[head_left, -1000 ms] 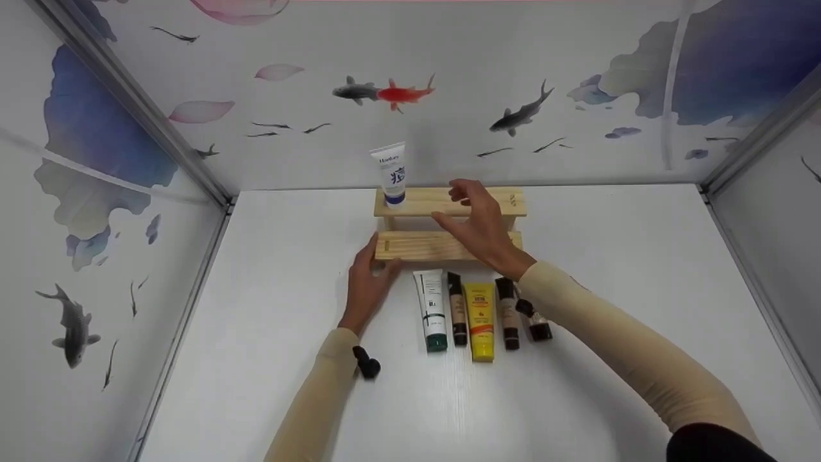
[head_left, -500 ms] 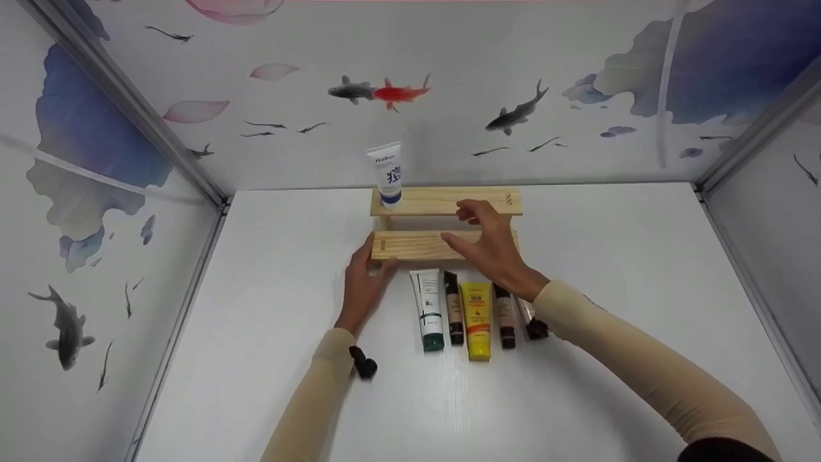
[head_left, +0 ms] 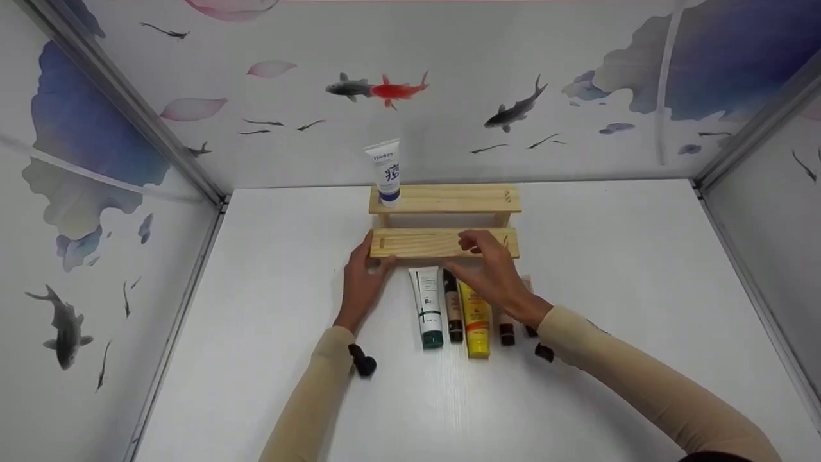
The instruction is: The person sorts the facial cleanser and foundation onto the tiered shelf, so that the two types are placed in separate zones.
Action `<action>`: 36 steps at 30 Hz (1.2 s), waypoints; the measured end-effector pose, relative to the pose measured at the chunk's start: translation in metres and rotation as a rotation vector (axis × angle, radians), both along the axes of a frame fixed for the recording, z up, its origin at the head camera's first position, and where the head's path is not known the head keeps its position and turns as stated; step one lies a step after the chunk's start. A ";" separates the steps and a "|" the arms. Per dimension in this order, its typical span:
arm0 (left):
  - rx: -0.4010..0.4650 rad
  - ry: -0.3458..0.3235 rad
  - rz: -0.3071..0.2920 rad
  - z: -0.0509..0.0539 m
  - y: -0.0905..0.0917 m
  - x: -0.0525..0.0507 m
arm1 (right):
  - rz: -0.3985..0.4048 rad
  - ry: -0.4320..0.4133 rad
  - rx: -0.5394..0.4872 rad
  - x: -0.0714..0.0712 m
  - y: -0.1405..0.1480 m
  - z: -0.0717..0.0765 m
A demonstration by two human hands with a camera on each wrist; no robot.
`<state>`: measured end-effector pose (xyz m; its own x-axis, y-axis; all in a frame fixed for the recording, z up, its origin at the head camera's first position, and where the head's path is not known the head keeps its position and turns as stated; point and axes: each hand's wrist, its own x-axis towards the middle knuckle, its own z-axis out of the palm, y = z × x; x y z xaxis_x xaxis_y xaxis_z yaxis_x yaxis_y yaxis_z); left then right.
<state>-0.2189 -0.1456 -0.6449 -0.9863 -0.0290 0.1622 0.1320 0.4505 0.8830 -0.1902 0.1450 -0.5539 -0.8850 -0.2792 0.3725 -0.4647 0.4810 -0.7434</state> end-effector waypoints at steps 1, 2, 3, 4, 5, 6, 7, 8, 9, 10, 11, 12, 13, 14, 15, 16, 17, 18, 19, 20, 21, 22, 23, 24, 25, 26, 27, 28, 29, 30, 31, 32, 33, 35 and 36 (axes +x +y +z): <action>0.001 0.000 0.001 0.000 0.000 0.000 | 0.002 -0.011 0.004 0.002 0.000 -0.002; 0.005 0.000 0.001 0.001 0.000 0.000 | 0.002 -0.023 0.008 0.004 0.000 -0.004; 0.006 0.000 0.002 0.001 0.000 0.001 | 0.006 -0.036 0.009 0.006 0.000 -0.006; 0.008 -0.002 0.003 0.001 0.001 0.001 | 0.011 -0.054 0.007 0.007 -0.001 -0.008; 0.009 -0.004 0.004 0.001 0.001 0.001 | 0.016 -0.067 0.007 0.009 -0.001 -0.010; 0.010 -0.007 0.004 0.001 0.001 0.001 | 0.022 -0.078 0.007 0.010 -0.002 -0.012; 0.011 -0.009 0.005 0.002 0.001 0.001 | 0.028 -0.089 0.009 0.012 -0.002 -0.013; 0.012 -0.010 0.006 0.002 0.001 0.001 | 0.033 -0.095 0.014 0.013 -0.003 -0.015; 0.011 -0.011 0.007 0.002 0.001 0.001 | 0.040 -0.100 0.020 0.014 -0.005 -0.017; 0.011 -0.011 0.007 0.002 0.001 0.001 | 0.046 -0.105 0.025 0.014 -0.006 -0.019; 0.012 -0.010 0.008 0.002 0.001 0.001 | 0.052 -0.107 0.030 0.015 -0.007 -0.020; 0.013 -0.010 0.008 0.002 0.001 0.001 | 0.057 -0.109 0.034 0.015 -0.008 -0.022; 0.014 -0.008 0.009 0.002 0.001 0.001 | 0.063 -0.110 0.038 0.015 -0.009 -0.024; 0.013 -0.008 0.009 0.002 0.000 0.001 | 0.068 -0.111 0.040 0.016 -0.010 -0.026; 0.013 -0.010 0.010 0.002 0.000 0.001 | 0.073 -0.116 0.039 0.016 -0.011 -0.028; 0.012 -0.011 0.012 0.002 0.000 0.001 | 0.078 -0.122 0.038 0.016 -0.012 -0.030; 0.011 -0.013 0.012 0.002 0.000 0.001 | 0.084 -0.128 0.037 0.016 -0.013 -0.031; 0.004 -0.014 0.013 0.002 0.000 0.001 | 0.091 -0.133 0.033 0.016 -0.013 -0.033; -0.004 -0.013 0.014 0.001 0.000 0.001 | 0.100 -0.139 0.028 0.016 -0.014 -0.034; -0.012 -0.014 0.015 0.002 0.000 0.001 | 0.110 -0.147 0.022 0.016 -0.014 -0.035; -0.020 -0.015 0.016 0.002 0.000 0.001 | 0.120 -0.153 0.017 0.016 -0.014 -0.036; -0.028 -0.015 0.016 0.002 0.001 0.001 | 0.130 -0.158 0.013 0.015 -0.015 -0.037; -0.035 -0.016 0.016 0.002 0.001 0.001 | 0.139 -0.163 0.010 0.015 -0.015 -0.037; -0.039 -0.016 0.018 0.002 0.001 0.000 | 0.146 -0.170 0.011 0.015 -0.015 -0.038; -0.038 -0.018 0.019 0.002 0.001 0.000 | 0.151 -0.174 0.016 0.014 -0.016 -0.039; -0.034 -0.018 0.019 0.001 0.001 0.000 | 0.155 -0.178 0.023 0.014 -0.016 -0.039; -0.030 -0.017 0.019 0.001 0.001 0.000 | 0.156 -0.182 0.032 0.013 -0.016 -0.040; -0.027 -0.017 0.019 0.001 0.000 0.000 | 0.155 -0.184 0.044 0.012 -0.016 -0.040; -0.024 -0.016 0.018 0.001 0.000 0.000 | 0.154 -0.186 0.054 0.011 -0.016 -0.041; -0.022 -0.016 0.017 0.000 0.000 0.000 | 0.154 -0.188 0.064 0.011 -0.017 -0.042; -0.020 -0.016 0.014 0.000 0.000 0.000 | 0.156 -0.186 0.069 0.010 -0.017 -0.042; -0.020 -0.017 0.012 0.000 0.000 0.000 | 0.158 -0.187 0.073 0.010 -0.017 -0.043; -0.021 -0.017 0.011 0.000 0.000 0.000 | 0.161 -0.188 0.076 0.009 -0.018 -0.043; -0.018 -0.018 0.010 0.001 0.000 0.000 | 0.171 -0.191 0.081 0.008 -0.019 -0.044; -0.015 -0.018 0.010 0.001 0.000 0.000 | 0.174 -0.196 0.086 0.008 -0.020 -0.044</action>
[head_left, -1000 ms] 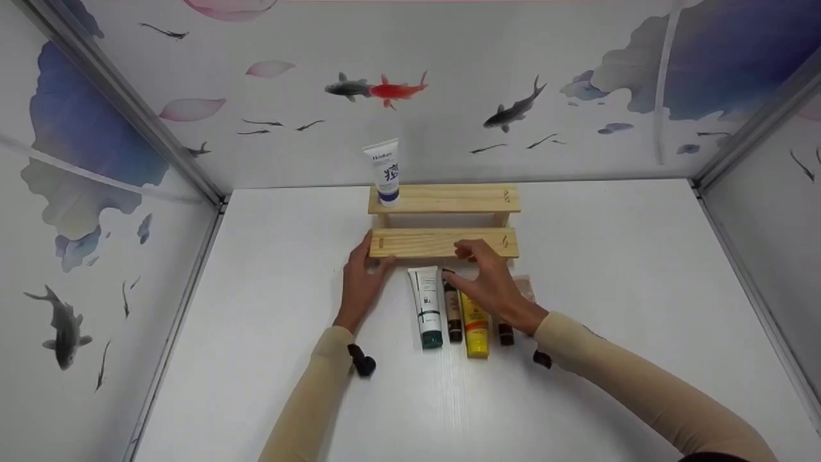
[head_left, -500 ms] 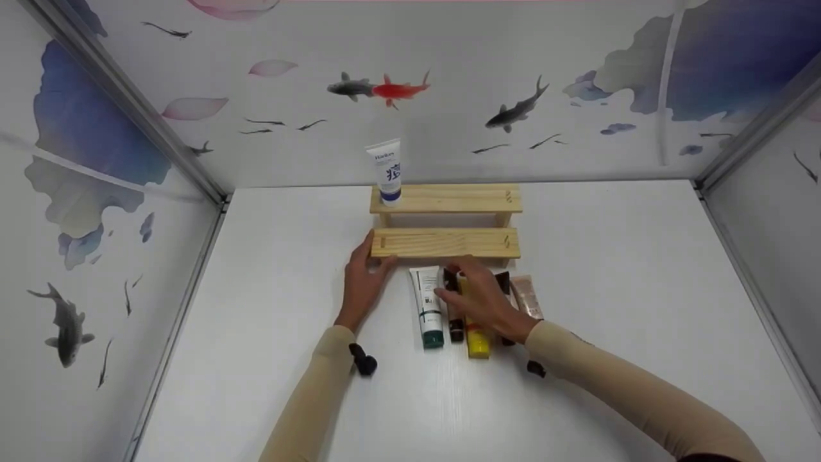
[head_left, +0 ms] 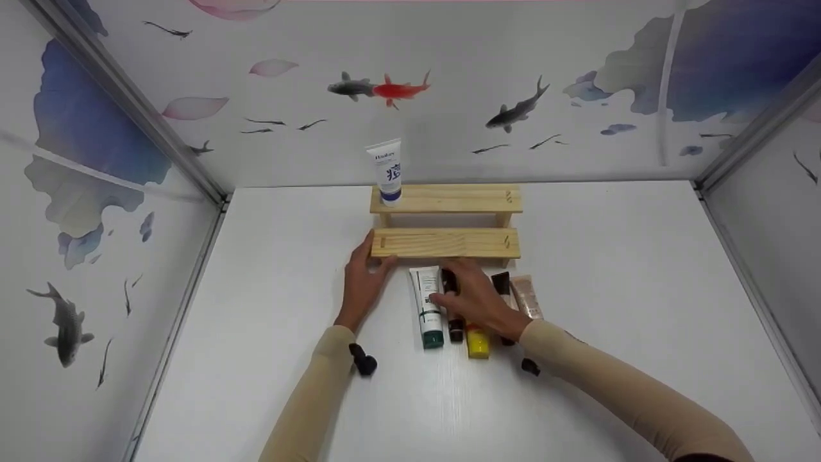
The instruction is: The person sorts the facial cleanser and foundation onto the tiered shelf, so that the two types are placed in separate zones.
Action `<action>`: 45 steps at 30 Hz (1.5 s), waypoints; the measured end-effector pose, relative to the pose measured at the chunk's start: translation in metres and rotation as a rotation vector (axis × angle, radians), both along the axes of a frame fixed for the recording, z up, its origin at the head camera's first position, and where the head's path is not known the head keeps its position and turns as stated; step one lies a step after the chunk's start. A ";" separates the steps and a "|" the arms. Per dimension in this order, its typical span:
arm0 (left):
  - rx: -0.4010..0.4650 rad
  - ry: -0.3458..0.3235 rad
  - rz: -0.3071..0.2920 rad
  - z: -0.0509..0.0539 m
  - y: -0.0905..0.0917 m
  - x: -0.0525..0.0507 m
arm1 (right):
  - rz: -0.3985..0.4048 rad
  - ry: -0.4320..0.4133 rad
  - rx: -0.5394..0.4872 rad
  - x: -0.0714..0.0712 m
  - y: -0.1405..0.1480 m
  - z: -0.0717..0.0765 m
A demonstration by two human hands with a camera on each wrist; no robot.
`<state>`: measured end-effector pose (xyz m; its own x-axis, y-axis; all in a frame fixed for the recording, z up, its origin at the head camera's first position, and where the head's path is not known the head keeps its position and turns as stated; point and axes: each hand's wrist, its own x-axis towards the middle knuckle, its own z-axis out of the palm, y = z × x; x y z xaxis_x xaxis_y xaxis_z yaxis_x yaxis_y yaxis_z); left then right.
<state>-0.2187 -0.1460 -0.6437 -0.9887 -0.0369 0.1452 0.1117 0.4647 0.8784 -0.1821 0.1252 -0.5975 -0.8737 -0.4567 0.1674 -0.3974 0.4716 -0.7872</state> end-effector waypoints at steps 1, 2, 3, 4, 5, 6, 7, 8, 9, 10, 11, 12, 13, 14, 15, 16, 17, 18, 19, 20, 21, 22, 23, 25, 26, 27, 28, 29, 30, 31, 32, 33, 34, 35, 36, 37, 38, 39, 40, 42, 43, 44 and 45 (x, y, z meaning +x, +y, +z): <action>0.004 0.001 0.000 0.000 0.000 0.000 | 0.003 -0.005 0.006 0.000 -0.001 0.000; 0.006 0.001 0.001 0.001 0.000 0.000 | 0.003 -0.012 0.017 -0.001 -0.001 0.000; 0.007 0.002 0.001 0.001 0.000 0.000 | 0.003 -0.019 0.028 -0.001 -0.002 0.000; 0.010 0.003 0.001 0.001 0.000 0.001 | 0.003 -0.027 0.041 -0.001 -0.003 0.000; 0.011 0.002 0.000 0.001 0.000 0.001 | 0.002 -0.034 0.052 -0.002 -0.003 0.000; 0.012 0.003 -0.002 0.001 0.000 0.001 | 0.002 -0.043 0.065 -0.002 -0.004 0.000; 0.010 0.002 -0.003 0.001 0.000 0.001 | 0.004 -0.046 0.074 -0.003 -0.005 0.000; 0.009 0.002 -0.003 0.001 0.000 0.001 | 0.002 -0.051 0.084 -0.004 -0.005 0.000; 0.011 0.004 -0.005 0.001 0.000 0.001 | 0.002 -0.053 0.092 -0.004 -0.006 0.000; 0.015 0.004 -0.006 0.001 0.000 0.001 | 0.000 -0.058 0.098 -0.005 -0.006 0.000; 0.014 0.004 -0.008 0.001 0.000 0.001 | -0.002 -0.061 0.103 -0.005 -0.007 0.000; 0.016 0.005 -0.008 0.001 0.000 0.001 | -0.001 -0.055 0.108 -0.006 -0.007 -0.001; 0.019 0.005 -0.009 0.001 0.000 0.001 | 0.001 -0.053 0.111 -0.007 -0.008 -0.001; 0.022 0.005 -0.009 0.000 0.000 0.001 | 0.001 -0.052 0.116 -0.007 -0.009 -0.001; 0.024 0.005 -0.009 0.000 0.000 0.001 | 0.005 -0.048 0.120 -0.008 -0.010 -0.001; 0.025 0.004 -0.009 0.000 -0.001 0.000 | 0.008 -0.043 0.123 -0.008 -0.011 -0.001; 0.027 0.005 -0.009 0.000 -0.001 0.000 | 0.013 -0.037 0.129 -0.008 -0.013 -0.001; 0.030 0.005 -0.008 0.000 -0.001 0.000 | 0.015 -0.030 0.137 -0.008 -0.014 -0.001; 0.031 0.005 -0.008 0.000 -0.001 0.000 | 0.015 -0.030 0.147 -0.008 -0.016 0.000; 0.030 0.005 -0.008 0.000 -0.001 -0.001 | 0.015 -0.027 0.156 -0.008 -0.017 0.000; 0.030 0.005 -0.008 0.000 -0.001 -0.001 | 0.014 -0.027 0.165 -0.007 -0.019 0.001; 0.030 0.004 -0.008 0.000 -0.001 -0.001 | 0.013 -0.028 0.173 -0.007 -0.021 0.001; 0.028 0.003 -0.007 0.000 0.000 -0.001 | 0.010 -0.028 0.181 -0.006 -0.022 0.002; 0.023 -0.001 -0.006 0.000 0.000 0.000 | 0.005 -0.031 0.194 -0.005 -0.025 0.003; 0.022 -0.002 -0.006 0.001 -0.001 0.000 | 0.002 -0.034 0.197 -0.005 -0.027 0.004; 0.020 -0.004 -0.004 0.001 -0.001 0.000 | -0.002 -0.034 0.203 -0.004 -0.028 0.005; 0.019 -0.005 -0.004 0.001 -0.001 0.000 | -0.003 -0.035 0.204 -0.004 -0.030 0.005; 0.018 -0.004 -0.004 0.001 -0.001 0.000 | -0.005 -0.034 0.203 -0.004 -0.031 0.006; 0.019 -0.003 -0.004 0.001 -0.001 0.000 | -0.004 -0.035 0.203 -0.003 -0.033 0.006; 0.022 -0.002 -0.006 0.000 -0.001 0.000 | -0.003 -0.035 0.199 -0.003 -0.034 0.007; 0.022 0.000 -0.006 0.000 -0.001 0.000 | -0.003 -0.035 0.196 -0.003 -0.036 0.007; 0.023 0.000 -0.006 0.000 -0.001 0.000 | -0.003 -0.034 0.193 -0.003 -0.037 0.007; 0.023 0.003 -0.005 0.000 -0.001 0.000 | -0.003 -0.033 0.188 -0.002 -0.038 0.008; 0.024 0.004 -0.005 0.000 -0.001 0.000 | -0.004 -0.028 0.188 -0.002 -0.040 0.008; 0.026 0.004 -0.005 0.000 -0.001 0.000 | -0.004 -0.023 0.190 -0.002 -0.041 0.008; 0.025 0.004 -0.005 0.000 -0.001 0.000 | -0.006 -0.017 0.189 -0.001 -0.042 0.008; 0.025 0.005 -0.004 0.000 -0.001 0.000 | -0.008 -0.010 0.187 -0.001 -0.043 0.008; 0.027 0.007 -0.003 0.000 -0.001 0.000 | -0.010 -0.001 0.185 0.000 -0.044 0.007; 0.027 0.010 -0.004 0.000 -0.001 0.000 | -0.010 0.009 0.183 0.000 -0.044 0.007; 0.023 0.014 -0.002 0.000 -0.001 0.000 | -0.009 0.033 0.183 0.001 -0.045 0.007; 0.019 0.019 -0.001 -0.001 -0.001 0.000 | -0.007 0.050 0.185 0.001 -0.046 0.007; 0.016 0.023 0.000 -0.001 -0.001 -0.001 | -0.003 0.068 0.193 0.001 -0.046 0.007; 0.011 0.026 0.001 -0.002 -0.001 -0.001 | 0.002 0.089 0.204 0.002 -0.047 0.007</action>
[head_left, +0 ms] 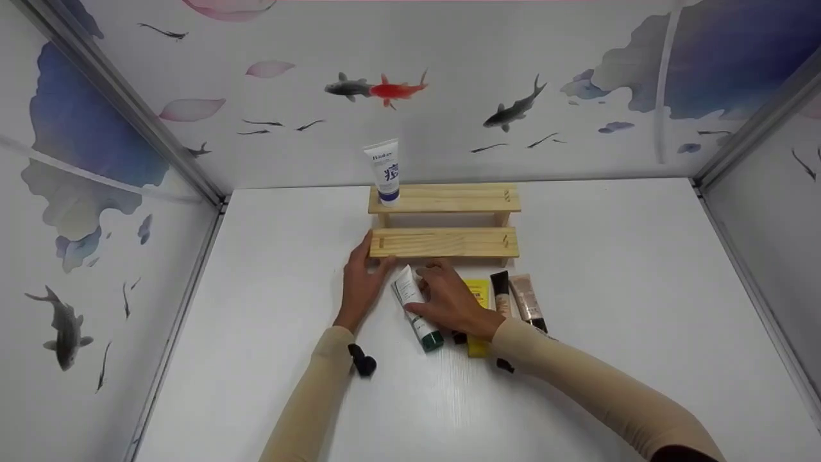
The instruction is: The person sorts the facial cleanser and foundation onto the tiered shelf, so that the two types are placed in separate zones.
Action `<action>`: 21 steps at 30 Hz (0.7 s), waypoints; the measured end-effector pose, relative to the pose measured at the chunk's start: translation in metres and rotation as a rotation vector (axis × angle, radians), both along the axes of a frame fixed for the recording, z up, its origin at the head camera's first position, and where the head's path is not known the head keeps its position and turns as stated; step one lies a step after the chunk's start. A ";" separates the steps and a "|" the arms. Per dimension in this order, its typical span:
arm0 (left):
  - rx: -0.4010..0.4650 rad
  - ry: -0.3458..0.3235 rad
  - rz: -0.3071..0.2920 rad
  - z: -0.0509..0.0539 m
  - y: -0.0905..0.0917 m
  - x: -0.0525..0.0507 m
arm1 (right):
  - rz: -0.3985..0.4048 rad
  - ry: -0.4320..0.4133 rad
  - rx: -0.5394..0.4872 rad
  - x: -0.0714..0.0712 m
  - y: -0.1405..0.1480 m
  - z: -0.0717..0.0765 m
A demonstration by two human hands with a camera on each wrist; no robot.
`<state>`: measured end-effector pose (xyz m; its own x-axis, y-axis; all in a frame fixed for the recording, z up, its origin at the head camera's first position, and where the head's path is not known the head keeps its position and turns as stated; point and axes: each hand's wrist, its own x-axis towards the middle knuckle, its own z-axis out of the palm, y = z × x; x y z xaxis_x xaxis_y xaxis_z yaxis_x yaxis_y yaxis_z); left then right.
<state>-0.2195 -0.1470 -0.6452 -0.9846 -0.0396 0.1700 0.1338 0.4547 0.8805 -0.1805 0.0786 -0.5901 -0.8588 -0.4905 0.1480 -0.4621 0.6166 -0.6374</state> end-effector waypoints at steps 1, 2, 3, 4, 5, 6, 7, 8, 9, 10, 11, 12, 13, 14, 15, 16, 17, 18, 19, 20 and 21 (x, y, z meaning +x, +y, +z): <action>-0.005 -0.001 0.002 0.000 0.000 0.000 | 0.009 0.020 0.014 0.000 0.000 0.000; -0.009 -0.002 0.004 -0.001 0.000 0.000 | 0.017 0.041 0.029 0.000 -0.001 0.000; -0.012 -0.003 0.004 -0.001 0.000 0.000 | 0.025 0.061 0.046 0.000 -0.001 0.001; -0.010 -0.006 0.002 -0.001 0.000 0.000 | 0.033 0.074 0.059 0.000 -0.001 0.001; -0.009 -0.009 0.001 -0.001 0.000 0.000 | 0.039 0.081 0.074 0.000 -0.002 0.002; -0.008 -0.010 0.000 -0.001 0.000 0.000 | 0.045 0.084 0.090 0.000 -0.002 0.002; -0.008 -0.011 0.000 0.000 0.000 0.000 | 0.050 0.082 0.102 0.000 -0.002 0.003; -0.006 -0.009 -0.003 0.000 -0.001 0.000 | 0.053 0.072 0.106 0.000 -0.003 0.003; -0.003 -0.008 -0.005 0.001 -0.001 -0.001 | 0.055 0.063 0.111 0.000 -0.004 0.004; -0.001 -0.009 -0.006 0.001 -0.001 -0.001 | 0.056 0.055 0.115 0.000 -0.005 0.004; -0.001 -0.007 -0.006 0.001 -0.002 -0.001 | 0.055 0.048 0.115 0.001 -0.005 0.005; 0.000 -0.007 -0.006 0.001 -0.002 -0.001 | 0.055 0.045 0.111 0.002 -0.006 0.005; 0.004 -0.009 -0.006 0.000 -0.002 -0.001 | 0.050 0.043 0.105 0.003 -0.007 0.006; 0.008 -0.011 -0.007 0.000 -0.001 -0.001 | 0.045 0.044 0.099 0.004 -0.008 0.006; 0.008 -0.012 -0.006 0.000 -0.001 -0.001 | 0.039 0.048 0.101 0.006 -0.008 0.006; 0.006 -0.015 -0.005 0.000 -0.001 -0.001 | 0.031 0.049 0.102 0.007 -0.008 0.006; 0.006 -0.017 -0.006 -0.001 0.000 -0.001 | 0.023 0.049 0.105 0.009 -0.009 0.007; 0.007 -0.021 -0.006 -0.001 0.000 -0.001 | 0.014 0.047 0.105 0.010 -0.009 0.007; 0.006 -0.023 -0.004 -0.001 0.000 0.000 | 0.004 0.043 0.105 0.011 -0.009 0.007; 0.004 -0.024 -0.004 -0.001 0.000 0.000 | -0.003 0.039 0.103 0.012 -0.009 0.007; 0.003 -0.026 -0.003 -0.001 0.000 0.000 | -0.012 0.034 0.101 0.013 -0.009 0.007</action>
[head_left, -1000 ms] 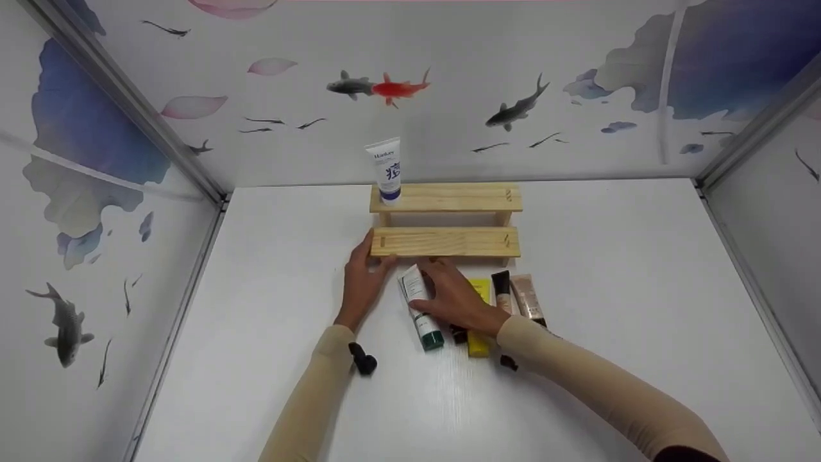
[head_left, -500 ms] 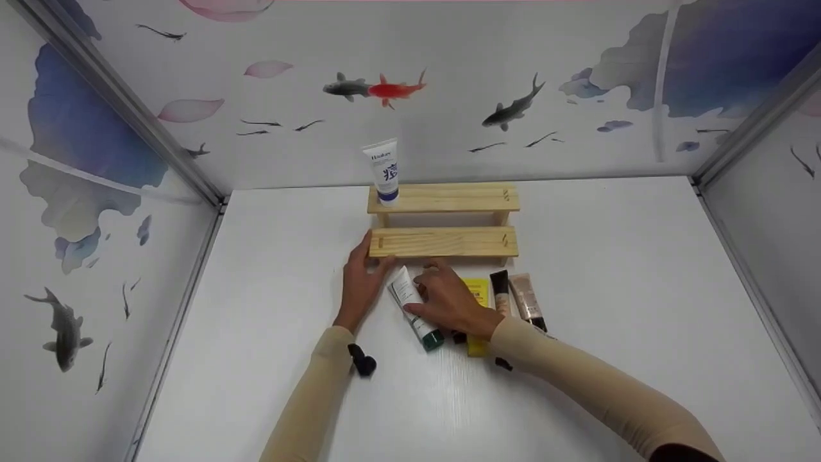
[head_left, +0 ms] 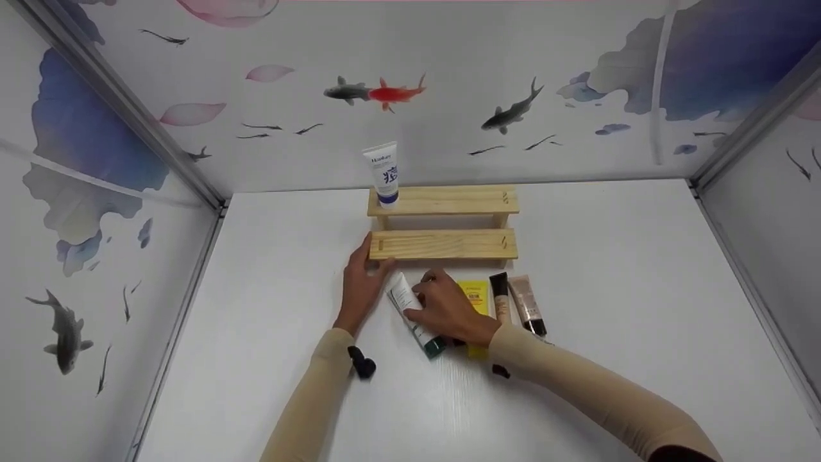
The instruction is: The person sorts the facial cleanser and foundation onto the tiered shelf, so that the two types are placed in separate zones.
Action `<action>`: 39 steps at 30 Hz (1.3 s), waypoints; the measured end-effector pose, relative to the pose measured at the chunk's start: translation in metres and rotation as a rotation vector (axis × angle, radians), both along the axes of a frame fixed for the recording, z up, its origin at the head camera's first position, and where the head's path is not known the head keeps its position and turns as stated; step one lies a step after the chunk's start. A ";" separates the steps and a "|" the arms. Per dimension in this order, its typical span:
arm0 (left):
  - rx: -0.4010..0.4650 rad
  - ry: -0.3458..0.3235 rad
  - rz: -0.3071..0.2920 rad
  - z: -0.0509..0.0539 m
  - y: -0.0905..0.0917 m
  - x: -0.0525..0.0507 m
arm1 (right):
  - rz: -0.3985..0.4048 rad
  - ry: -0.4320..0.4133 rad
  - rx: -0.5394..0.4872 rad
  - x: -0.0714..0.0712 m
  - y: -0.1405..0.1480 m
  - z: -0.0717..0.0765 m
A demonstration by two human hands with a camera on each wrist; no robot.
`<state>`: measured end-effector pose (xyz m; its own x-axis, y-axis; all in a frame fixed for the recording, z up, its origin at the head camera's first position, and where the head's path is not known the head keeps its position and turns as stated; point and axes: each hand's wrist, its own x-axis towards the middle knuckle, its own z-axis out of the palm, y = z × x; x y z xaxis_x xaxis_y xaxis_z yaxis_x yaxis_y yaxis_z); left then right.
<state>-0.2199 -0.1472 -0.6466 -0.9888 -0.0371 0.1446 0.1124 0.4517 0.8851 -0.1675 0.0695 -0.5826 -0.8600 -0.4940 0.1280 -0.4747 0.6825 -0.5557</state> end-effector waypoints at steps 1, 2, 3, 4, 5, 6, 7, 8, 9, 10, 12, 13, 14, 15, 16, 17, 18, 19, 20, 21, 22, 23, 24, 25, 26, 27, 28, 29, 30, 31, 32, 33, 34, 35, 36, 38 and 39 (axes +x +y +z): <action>0.002 -0.001 0.001 0.000 0.000 0.000 | -0.011 -0.006 -0.008 0.001 0.000 0.000; 0.004 -0.002 0.003 -0.001 0.000 0.000 | -0.018 -0.017 -0.019 0.002 0.000 0.001; 0.005 -0.004 0.005 -0.001 0.000 0.000 | -0.028 -0.033 -0.036 0.003 0.001 0.001; 0.004 -0.007 0.006 -0.001 0.000 0.000 | -0.038 -0.053 -0.054 0.004 0.002 0.002; 0.002 -0.009 0.005 -0.001 0.001 0.000 | -0.046 -0.076 -0.074 0.005 0.002 0.003; -0.002 -0.011 0.005 -0.001 0.001 0.000 | -0.053 -0.099 -0.098 0.006 0.003 0.005; -0.008 -0.013 0.005 -0.001 0.001 0.000 | -0.058 -0.122 -0.123 0.008 0.004 0.006; -0.013 -0.014 0.004 -0.001 0.002 0.000 | -0.059 -0.140 -0.145 0.009 0.005 0.008; -0.017 -0.015 0.002 -0.001 0.002 -0.001 | -0.058 -0.155 -0.169 0.010 0.007 0.010; -0.022 -0.015 0.002 -0.001 0.002 -0.001 | -0.055 -0.173 -0.189 0.011 0.008 0.012; -0.022 -0.012 0.003 0.000 0.003 -0.001 | -0.048 -0.218 -0.233 0.013 0.011 0.015; -0.018 -0.011 0.003 0.000 0.003 -0.002 | -0.045 -0.247 -0.252 0.013 0.013 0.016; -0.014 -0.010 0.004 0.001 0.003 -0.002 | -0.041 -0.278 -0.274 0.014 0.015 0.017; -0.013 -0.010 0.004 0.001 0.003 -0.002 | -0.042 -0.311 -0.292 0.015 0.017 0.019; -0.011 -0.009 0.004 0.001 0.003 -0.002 | -0.047 -0.344 -0.310 0.016 0.018 0.020; -0.009 -0.008 0.004 0.001 0.003 -0.002 | -0.052 -0.373 -0.327 0.017 0.020 0.020; -0.005 -0.005 0.004 0.001 0.003 -0.001 | -0.054 -0.392 -0.337 0.017 0.021 0.021; -0.003 -0.003 0.003 0.002 0.003 -0.001 | -0.055 -0.405 -0.345 0.018 0.023 0.021; 0.000 -0.002 0.002 0.002 0.003 -0.001 | -0.058 -0.414 -0.350 0.018 0.024 0.021; 0.002 0.002 0.001 0.002 0.003 -0.001 | -0.061 -0.423 -0.352 0.019 0.025 0.022; 0.005 0.005 0.000 0.002 0.003 -0.001 | -0.061 -0.433 -0.358 0.020 0.026 0.021; 0.006 0.008 0.000 0.002 0.003 0.000 | -0.060 -0.443 -0.362 0.020 0.028 0.021; 0.009 0.011 0.000 0.002 0.002 0.000 | -0.060 -0.452 -0.368 0.021 0.029 0.021; 0.010 0.013 -0.001 0.002 0.002 0.000 | -0.062 -0.464 -0.376 0.021 0.030 0.021; 0.010 0.015 0.000 0.002 0.002 0.001 | -0.065 -0.477 -0.385 0.022 0.031 0.022; 0.010 0.017 0.001 0.001 0.002 0.001 | -0.068 -0.489 -0.397 0.022 0.032 0.022; 0.009 0.017 0.001 0.001 0.002 0.001 | -0.074 -0.500 -0.408 0.022 0.033 0.022; 0.012 0.018 0.002 0.001 0.002 0.001 | -0.083 -0.509 -0.418 0.023 0.034 0.023; 0.013 0.018 0.002 0.000 0.002 0.001 | -0.092 -0.516 -0.426 0.023 0.036 0.024; 0.013 0.018 0.002 0.000 0.001 0.001 | -0.103 -0.519 -0.432 0.023 0.037 0.024; 0.013 0.017 0.001 -0.001 0.001 0.001 | -0.115 -0.524 -0.438 0.022 0.039 0.026; 0.013 0.015 0.000 -0.001 0.001 0.002 | -0.128 -0.525 -0.442 0.022 0.040 0.027; 0.012 0.015 0.000 -0.001 0.001 0.002 | -0.141 -0.526 -0.444 0.021 0.042 0.028; 0.013 0.012 0.000 -0.001 0.001 0.002 | -0.150 -0.528 -0.450 0.021 0.044 0.030; 0.011 0.010 0.001 -0.001 0.001 0.002 | -0.157 -0.527 -0.458 0.020 0.046 0.032; 0.008 0.006 0.003 -0.001 0.001 0.002 | -0.165 -0.527 -0.472 0.018 0.050 0.035; 0.006 0.004 0.006 -0.001 0.001 0.002 | -0.165 -0.523 -0.478 0.017 0.052 0.037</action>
